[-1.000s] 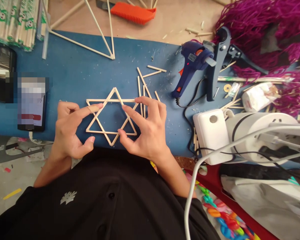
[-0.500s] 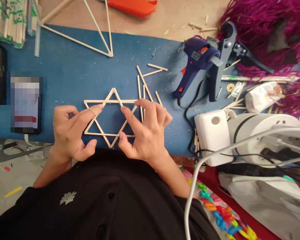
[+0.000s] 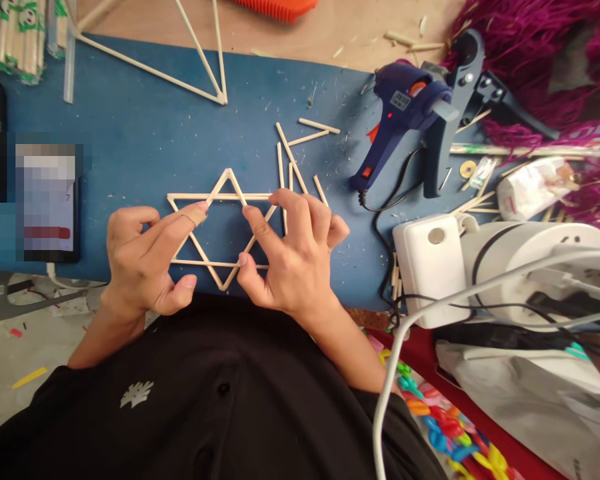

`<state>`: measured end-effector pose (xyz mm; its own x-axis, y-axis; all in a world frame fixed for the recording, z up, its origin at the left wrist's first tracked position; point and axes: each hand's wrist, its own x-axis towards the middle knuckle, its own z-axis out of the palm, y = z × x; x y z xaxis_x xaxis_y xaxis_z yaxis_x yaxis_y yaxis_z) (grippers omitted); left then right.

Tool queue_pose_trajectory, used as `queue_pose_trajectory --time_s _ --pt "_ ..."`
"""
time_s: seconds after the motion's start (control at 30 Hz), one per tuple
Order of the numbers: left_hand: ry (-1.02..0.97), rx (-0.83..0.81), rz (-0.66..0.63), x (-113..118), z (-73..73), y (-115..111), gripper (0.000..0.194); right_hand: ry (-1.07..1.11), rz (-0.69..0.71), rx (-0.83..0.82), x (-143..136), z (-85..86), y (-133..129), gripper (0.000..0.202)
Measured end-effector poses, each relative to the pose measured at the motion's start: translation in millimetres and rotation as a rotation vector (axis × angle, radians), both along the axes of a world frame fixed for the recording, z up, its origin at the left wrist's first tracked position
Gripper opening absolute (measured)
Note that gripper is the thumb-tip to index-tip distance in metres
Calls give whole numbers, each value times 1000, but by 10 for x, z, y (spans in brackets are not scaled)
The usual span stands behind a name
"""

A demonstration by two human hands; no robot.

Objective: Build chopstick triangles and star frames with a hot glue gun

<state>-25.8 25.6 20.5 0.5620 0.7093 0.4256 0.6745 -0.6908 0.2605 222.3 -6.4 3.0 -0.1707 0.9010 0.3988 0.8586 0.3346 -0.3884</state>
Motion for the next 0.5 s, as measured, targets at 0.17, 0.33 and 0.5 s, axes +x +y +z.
queue_pose_trajectory --time_s 0.17,0.33,0.5 --pt "-98 -153 -36 -91 87 12 64 54 34 24 69 -5 11 57" --pt "-149 -110 42 -201 59 -141 51 168 102 125 160 7 -105 62" --pt "-214 -129 98 -259 -4 -215 50 162 88 48 147 9 -223 62"
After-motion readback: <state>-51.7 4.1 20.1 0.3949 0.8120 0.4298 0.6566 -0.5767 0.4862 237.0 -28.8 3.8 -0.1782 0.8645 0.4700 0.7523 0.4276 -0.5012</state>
